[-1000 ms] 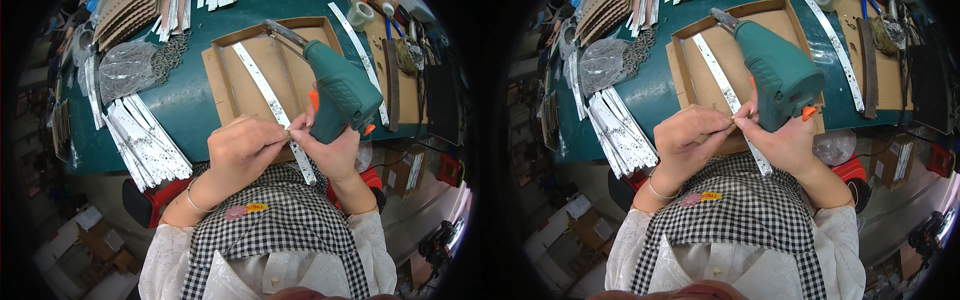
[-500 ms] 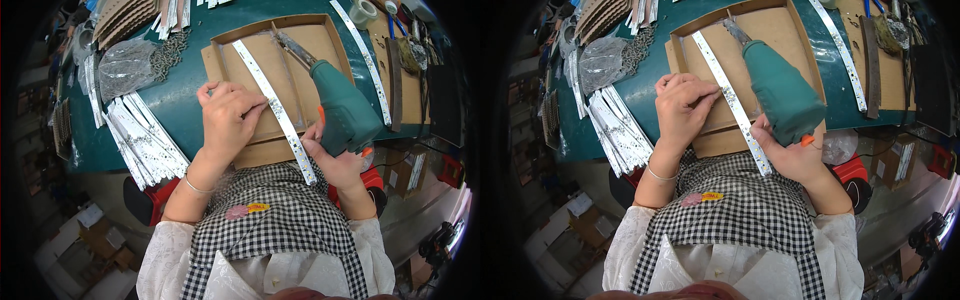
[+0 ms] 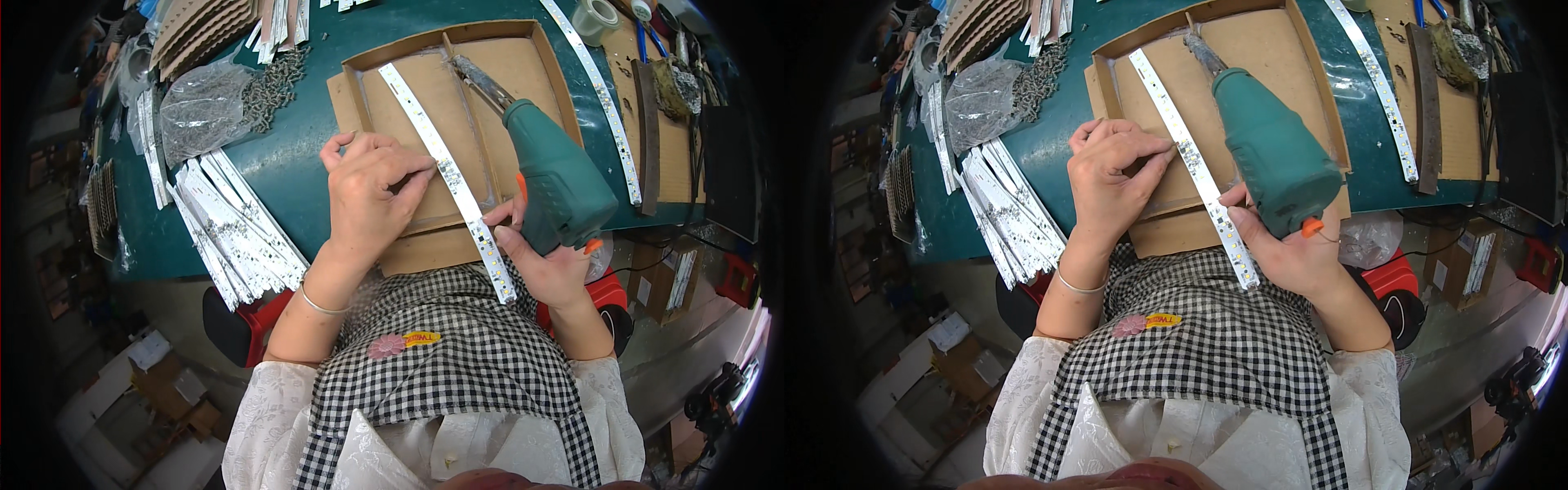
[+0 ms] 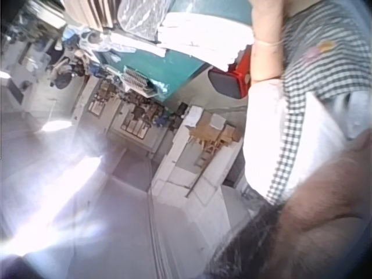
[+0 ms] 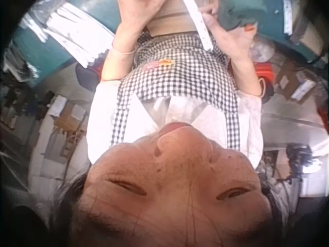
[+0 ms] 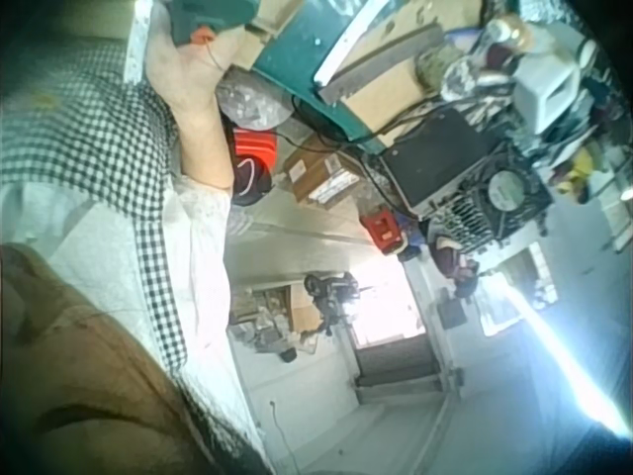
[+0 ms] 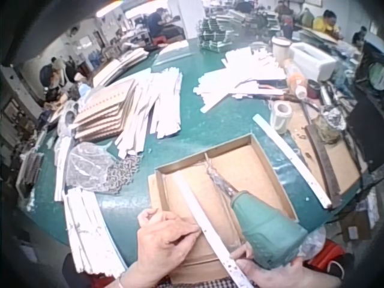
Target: The person uses a soldering iron to attach small components to LED strips on a workbench. They then gather the finished strips, align them, and wrap the bundle in clear plastic film.
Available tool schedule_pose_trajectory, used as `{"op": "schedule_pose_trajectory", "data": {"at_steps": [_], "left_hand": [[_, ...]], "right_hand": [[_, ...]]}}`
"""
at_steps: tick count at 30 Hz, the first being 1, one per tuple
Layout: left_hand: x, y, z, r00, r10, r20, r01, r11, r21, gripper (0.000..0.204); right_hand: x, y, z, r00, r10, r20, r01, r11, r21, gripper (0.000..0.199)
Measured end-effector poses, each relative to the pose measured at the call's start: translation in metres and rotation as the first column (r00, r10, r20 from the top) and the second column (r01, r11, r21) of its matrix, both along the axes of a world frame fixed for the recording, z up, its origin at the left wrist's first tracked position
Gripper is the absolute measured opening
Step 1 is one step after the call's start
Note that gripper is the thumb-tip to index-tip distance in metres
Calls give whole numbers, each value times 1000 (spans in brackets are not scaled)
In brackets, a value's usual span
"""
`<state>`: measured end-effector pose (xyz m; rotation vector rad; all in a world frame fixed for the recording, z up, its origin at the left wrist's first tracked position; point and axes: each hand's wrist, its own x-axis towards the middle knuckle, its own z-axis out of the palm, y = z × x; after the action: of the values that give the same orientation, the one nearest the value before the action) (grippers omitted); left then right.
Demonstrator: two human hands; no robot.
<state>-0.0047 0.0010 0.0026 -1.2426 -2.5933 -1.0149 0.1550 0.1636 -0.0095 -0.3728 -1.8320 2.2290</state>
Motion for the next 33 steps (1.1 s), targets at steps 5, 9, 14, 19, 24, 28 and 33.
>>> {"op": "schedule_pose_trajectory", "data": {"at_steps": [5,9,14,19,24,28,33], "left_hand": [[0,1,0,1000,-3,19,3,1000,0,14],[-1,0,-1,1000,0,30,0,1000,2,14],[-2,-1,-3,999,-3,43,3,1000,7,14],[-3,0,-2,999,-25,19,25,1000,-13,15],[-1,0,0,999,-34,-32,32,999,-43,15],[0,2,-1,996,-50,-75,47,998,-46,13],[-1,3,0,992,-77,-98,71,995,-65,15]], "right_hand": [[-1,-7,-9,993,-94,-71,92,995,-39,30],[1,-4,-12,998,-54,-18,54,999,0,32],[-1,-2,-13,998,-47,-49,51,995,86,30],[-3,-1,-2,1000,-6,13,4,983,184,28],[-3,-3,-7,999,-51,0,50,984,173,44],[-4,-2,-6,998,-53,39,46,984,174,46],[-4,1,-7,999,-38,12,34,977,212,40]]}}
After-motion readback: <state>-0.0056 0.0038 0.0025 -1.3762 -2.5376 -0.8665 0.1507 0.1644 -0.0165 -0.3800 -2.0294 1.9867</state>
